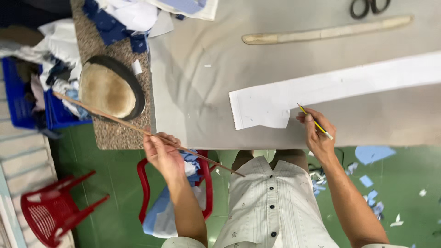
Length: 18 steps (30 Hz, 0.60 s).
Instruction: The person irons a white paper pattern on a table, then uses a curved ruler and a pencil to trace and mark lines on the paper. They then use a straight ruler to draw additional straight lines and markings on the pattern.
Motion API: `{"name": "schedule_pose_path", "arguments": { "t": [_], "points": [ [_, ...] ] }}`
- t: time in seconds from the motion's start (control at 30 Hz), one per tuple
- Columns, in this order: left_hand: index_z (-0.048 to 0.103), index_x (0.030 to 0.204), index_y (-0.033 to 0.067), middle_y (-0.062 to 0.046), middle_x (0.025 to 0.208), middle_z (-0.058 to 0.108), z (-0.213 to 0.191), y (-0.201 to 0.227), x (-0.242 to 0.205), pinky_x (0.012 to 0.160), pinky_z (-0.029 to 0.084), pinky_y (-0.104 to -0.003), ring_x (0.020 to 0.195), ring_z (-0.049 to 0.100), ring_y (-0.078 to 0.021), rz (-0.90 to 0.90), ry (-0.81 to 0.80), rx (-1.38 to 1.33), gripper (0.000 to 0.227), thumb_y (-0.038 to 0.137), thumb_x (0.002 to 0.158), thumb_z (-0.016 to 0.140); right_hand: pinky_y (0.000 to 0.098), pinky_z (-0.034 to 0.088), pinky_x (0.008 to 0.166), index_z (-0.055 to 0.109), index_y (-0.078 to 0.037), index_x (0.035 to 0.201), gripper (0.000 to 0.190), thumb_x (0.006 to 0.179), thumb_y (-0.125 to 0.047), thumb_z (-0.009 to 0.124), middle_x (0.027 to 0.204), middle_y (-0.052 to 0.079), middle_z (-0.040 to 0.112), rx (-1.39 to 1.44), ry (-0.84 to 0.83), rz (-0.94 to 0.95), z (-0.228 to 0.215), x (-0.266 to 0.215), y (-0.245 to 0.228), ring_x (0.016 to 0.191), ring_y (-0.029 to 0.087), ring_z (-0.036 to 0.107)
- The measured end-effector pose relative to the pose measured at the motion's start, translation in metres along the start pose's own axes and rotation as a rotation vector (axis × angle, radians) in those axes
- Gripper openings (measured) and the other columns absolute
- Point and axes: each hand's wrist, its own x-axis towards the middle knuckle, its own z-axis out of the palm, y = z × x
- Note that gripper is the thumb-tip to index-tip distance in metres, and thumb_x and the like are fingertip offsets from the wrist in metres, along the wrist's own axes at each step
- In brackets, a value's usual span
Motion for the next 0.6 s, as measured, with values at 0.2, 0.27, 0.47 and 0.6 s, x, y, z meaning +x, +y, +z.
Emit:
{"name": "schedule_pose_path", "arguments": {
  "t": [0.2,0.27,0.47,0.6],
  "points": [
    [0.059,0.135,0.0127,-0.004,0.08,0.065,-0.015,-0.049,-0.015,0.057,0.06,-0.029,0.067,0.069,-0.0149,-0.339,-0.156,0.096,0.039,0.031,0.101,0.064,0.0418,0.058,0.078,0.072,0.001,0.12,0.018,0.11,-0.005,0.058,0.099,0.021,0.076,-0.15,0.092,0.036,0.026,-0.051,-0.002,0.089,0.032,0.075],
    [0.061,0.123,0.0073,-0.008,0.078,0.065,-0.021,-0.057,-0.02,0.052,0.059,-0.032,0.062,0.068,-0.0195,-0.418,-0.199,0.093,0.028,0.026,0.103,0.062,0.0422,0.057,0.076,0.072,0.002,0.122,0.019,0.111,-0.005,0.058,0.099,0.022,0.075,-0.171,0.109,0.081,0.027,-0.063,-0.001,0.087,0.029,0.072],
    [0.06,0.122,0.0048,-0.01,0.079,0.064,-0.035,-0.065,-0.009,0.052,0.062,-0.036,0.062,0.07,-0.0224,-0.373,-0.263,0.108,0.025,0.02,0.102,0.063,0.0452,0.059,0.082,0.07,0.004,0.123,0.021,0.112,-0.006,0.056,0.105,0.026,0.074,-0.135,0.134,0.114,0.026,-0.08,0.001,0.092,0.033,0.073],
    [0.057,0.124,0.0061,-0.007,0.082,0.064,-0.026,-0.05,-0.013,0.054,0.062,-0.034,0.064,0.071,-0.0201,-0.366,-0.283,0.085,0.026,0.02,0.103,0.061,0.0473,0.059,0.083,0.069,0.008,0.122,0.021,0.112,-0.006,0.056,0.106,0.028,0.073,-0.114,0.146,0.124,0.023,-0.085,-0.005,0.093,0.036,0.073]
  ]
}}
